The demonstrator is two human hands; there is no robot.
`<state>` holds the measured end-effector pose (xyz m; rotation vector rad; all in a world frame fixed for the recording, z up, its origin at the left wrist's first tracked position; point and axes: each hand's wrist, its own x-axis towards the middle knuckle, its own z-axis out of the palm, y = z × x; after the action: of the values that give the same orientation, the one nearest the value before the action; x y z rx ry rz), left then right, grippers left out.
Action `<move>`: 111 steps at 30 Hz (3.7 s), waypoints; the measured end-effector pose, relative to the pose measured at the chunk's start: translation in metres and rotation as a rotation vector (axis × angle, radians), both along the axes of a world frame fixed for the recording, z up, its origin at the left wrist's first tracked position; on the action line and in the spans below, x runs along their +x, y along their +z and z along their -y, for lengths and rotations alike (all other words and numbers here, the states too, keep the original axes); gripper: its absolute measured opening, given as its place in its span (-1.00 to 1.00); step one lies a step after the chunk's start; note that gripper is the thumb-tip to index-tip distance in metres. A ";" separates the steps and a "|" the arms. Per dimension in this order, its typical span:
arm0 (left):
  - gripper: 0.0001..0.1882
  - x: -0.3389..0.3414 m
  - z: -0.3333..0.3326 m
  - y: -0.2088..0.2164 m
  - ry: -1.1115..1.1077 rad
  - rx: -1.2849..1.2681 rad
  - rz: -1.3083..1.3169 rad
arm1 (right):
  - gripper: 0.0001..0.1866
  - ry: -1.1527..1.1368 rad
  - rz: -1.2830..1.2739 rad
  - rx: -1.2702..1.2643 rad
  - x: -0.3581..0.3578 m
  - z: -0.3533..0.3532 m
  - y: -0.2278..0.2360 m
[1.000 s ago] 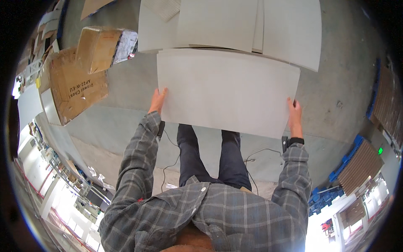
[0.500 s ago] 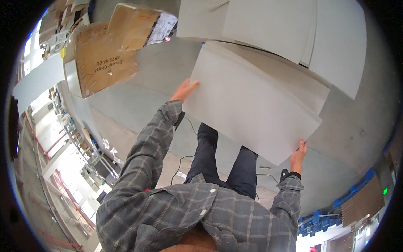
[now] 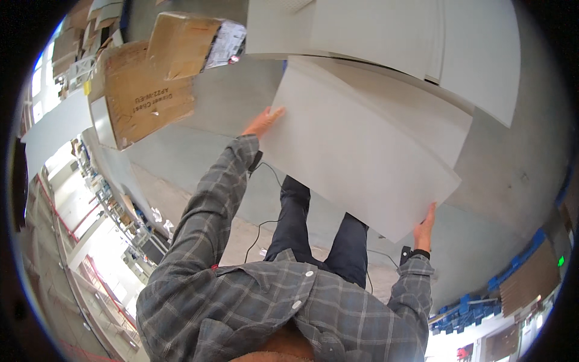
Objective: Organizing and stacking white furniture panels in a warehouse setting.
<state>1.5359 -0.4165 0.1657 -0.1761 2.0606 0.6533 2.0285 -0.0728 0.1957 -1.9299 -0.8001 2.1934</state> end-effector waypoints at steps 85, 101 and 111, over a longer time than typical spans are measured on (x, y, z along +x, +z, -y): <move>-0.01 -0.732 1.020 0.235 0.362 0.110 -0.302 | -0.39 0.544 -0.281 0.224 -0.943 0.830 0.210; -0.02 -0.765 1.038 0.198 -0.026 -0.297 -0.805 | -0.21 0.959 -0.036 0.379 -0.935 0.892 0.131; -0.37 -0.501 0.857 0.267 -0.440 0.045 -1.291 | 0.02 0.626 0.000 0.749 -0.918 0.918 0.138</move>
<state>1.0350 -1.2737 0.4332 0.9409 3.1189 0.5704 1.1110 -0.9908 0.3333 -1.3979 -2.0708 1.6953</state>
